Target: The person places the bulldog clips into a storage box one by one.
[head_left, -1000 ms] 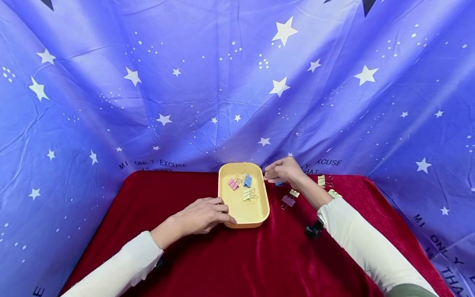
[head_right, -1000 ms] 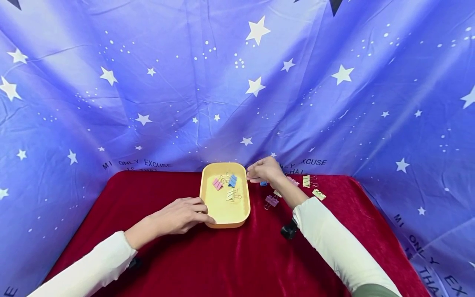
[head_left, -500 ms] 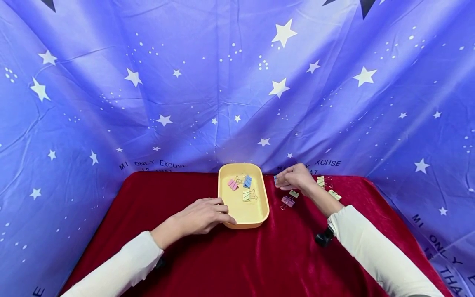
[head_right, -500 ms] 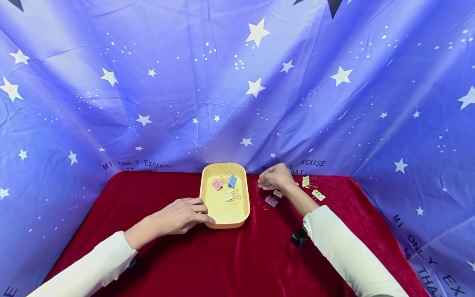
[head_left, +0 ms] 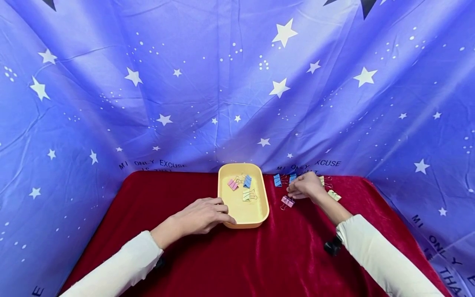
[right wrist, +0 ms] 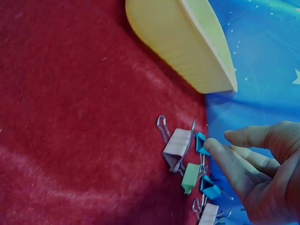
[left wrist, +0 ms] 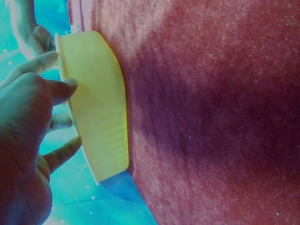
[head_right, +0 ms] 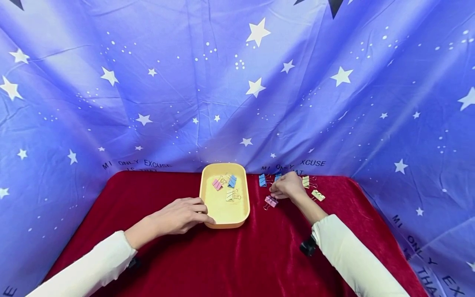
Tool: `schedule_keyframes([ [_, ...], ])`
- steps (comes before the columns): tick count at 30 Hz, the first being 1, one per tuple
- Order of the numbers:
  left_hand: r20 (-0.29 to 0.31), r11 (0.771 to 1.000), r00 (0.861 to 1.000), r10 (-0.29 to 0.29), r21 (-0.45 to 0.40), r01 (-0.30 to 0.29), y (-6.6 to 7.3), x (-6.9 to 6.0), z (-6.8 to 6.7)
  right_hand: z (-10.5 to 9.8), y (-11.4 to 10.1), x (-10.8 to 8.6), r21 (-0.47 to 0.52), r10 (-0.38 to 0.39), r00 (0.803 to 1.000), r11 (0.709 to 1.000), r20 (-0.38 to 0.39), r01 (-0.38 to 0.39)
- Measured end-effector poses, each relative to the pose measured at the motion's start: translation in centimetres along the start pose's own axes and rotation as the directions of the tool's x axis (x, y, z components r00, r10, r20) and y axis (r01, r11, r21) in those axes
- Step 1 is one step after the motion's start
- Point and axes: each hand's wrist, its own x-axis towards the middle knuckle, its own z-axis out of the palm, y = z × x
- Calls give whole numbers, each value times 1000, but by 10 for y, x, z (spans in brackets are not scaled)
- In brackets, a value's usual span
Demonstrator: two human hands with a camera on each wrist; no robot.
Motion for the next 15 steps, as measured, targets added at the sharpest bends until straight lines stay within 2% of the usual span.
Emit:
schedule_keyframes([
  [6, 0, 1000, 1000, 3, -5, -3, 0, 0, 0, -6, 14, 3, 4, -1, 1000, 1000, -25, 1],
  [15, -7, 1000, 1000, 9, -1, -9, -1, 0, 2, -9, 25, 9, -14, 40, 998, 999, -54, -41],
])
